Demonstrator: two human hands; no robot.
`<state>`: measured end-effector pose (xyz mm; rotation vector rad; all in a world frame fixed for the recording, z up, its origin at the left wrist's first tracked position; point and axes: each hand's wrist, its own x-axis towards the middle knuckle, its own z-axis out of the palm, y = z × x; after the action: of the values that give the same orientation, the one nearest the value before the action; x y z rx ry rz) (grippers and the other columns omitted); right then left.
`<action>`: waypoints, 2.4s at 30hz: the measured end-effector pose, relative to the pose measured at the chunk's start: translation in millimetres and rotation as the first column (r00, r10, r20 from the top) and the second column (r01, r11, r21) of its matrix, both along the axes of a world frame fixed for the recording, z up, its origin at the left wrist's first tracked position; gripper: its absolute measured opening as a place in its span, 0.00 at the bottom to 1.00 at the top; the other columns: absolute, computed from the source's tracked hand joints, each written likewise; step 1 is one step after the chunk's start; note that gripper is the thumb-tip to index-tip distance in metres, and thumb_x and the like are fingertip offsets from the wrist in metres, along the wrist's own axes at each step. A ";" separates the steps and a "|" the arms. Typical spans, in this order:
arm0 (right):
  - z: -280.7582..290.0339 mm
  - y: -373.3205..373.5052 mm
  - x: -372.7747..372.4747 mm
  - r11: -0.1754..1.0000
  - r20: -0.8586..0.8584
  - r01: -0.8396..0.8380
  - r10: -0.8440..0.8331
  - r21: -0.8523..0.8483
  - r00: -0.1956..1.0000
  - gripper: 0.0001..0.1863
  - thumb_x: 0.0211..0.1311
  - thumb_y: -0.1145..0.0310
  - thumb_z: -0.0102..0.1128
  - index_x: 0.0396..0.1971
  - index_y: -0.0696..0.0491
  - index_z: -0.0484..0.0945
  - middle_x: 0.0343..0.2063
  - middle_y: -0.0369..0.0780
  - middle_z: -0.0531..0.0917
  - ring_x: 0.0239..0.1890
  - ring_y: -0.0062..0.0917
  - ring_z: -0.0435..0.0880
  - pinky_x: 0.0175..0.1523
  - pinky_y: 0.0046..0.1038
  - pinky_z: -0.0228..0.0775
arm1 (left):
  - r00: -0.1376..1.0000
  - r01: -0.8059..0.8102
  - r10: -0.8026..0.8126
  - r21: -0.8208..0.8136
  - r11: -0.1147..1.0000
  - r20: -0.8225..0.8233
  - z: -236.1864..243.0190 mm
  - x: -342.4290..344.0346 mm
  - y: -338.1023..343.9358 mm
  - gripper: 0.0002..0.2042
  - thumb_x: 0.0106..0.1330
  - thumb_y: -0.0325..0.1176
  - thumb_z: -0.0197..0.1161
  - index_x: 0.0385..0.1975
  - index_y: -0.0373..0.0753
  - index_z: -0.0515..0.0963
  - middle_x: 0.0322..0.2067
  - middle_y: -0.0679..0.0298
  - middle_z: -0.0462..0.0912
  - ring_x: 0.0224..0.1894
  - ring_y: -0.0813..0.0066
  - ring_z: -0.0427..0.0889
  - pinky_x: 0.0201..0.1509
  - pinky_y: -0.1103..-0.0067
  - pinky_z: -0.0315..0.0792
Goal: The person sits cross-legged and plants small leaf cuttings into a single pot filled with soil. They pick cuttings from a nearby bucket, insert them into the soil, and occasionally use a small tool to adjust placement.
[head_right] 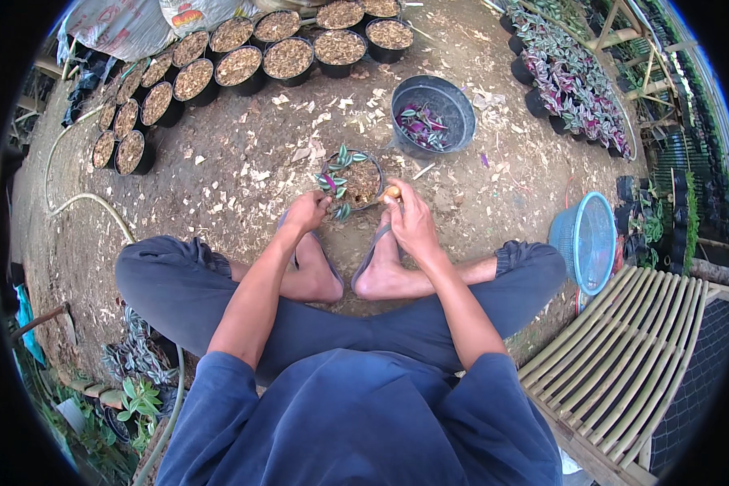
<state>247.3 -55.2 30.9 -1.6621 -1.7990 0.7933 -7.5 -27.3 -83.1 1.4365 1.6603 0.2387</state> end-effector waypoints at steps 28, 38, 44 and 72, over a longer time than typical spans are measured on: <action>-45.5 212.3 121.0 0.927 0.653 -0.013 0.274 -0.375 0.706 0.24 0.58 0.78 0.68 0.54 0.41 0.88 0.56 0.45 0.88 0.59 0.40 0.86 0.67 0.39 0.78 | 0.992 0.097 -0.098 -0.013 0.995 -0.075 16.3 -0.3 7.6 0.15 0.75 0.40 0.64 0.38 0.32 0.85 0.35 0.38 0.86 0.43 0.35 0.86 0.51 0.52 0.77; -46.4 225.3 145.2 0.913 0.486 -0.005 0.221 -0.407 0.846 0.11 0.60 0.71 0.66 0.41 0.47 0.91 0.43 0.45 0.92 0.49 0.38 0.91 0.58 0.38 0.80 | 0.989 0.106 -0.109 -0.035 0.994 -0.096 15.3 -2.7 8.3 0.15 0.75 0.42 0.64 0.38 0.32 0.84 0.36 0.37 0.86 0.45 0.35 0.86 0.52 0.51 0.77; 8.5 222.1 152.2 0.953 0.378 -0.042 0.159 -0.300 0.912 0.09 0.65 0.74 0.69 0.44 0.53 0.90 0.40 0.47 0.91 0.45 0.38 0.91 0.52 0.38 0.81 | 0.982 0.149 -0.152 -0.033 0.988 -0.109 10.1 -3.9 8.8 0.18 0.76 0.44 0.62 0.42 0.32 0.85 0.40 0.38 0.87 0.48 0.36 0.86 0.56 0.53 0.78; 169.2 21.2 77.0 0.886 -0.956 -0.378 -0.198 -0.269 0.217 0.18 0.83 0.65 0.53 0.65 0.55 0.72 0.56 0.51 0.86 0.47 0.29 0.91 0.48 0.29 0.86 | 0.020 0.231 0.177 -0.177 0.957 0.984 218.8 87.7 1.4 0.24 0.79 0.24 0.52 0.73 0.32 0.64 0.70 0.45 0.72 0.69 0.50 0.77 0.71 0.57 0.76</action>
<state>324.3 -34.0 200.2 -0.7404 -0.7238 1.9112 80.2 -25.9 135.6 0.5973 0.3289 0.7679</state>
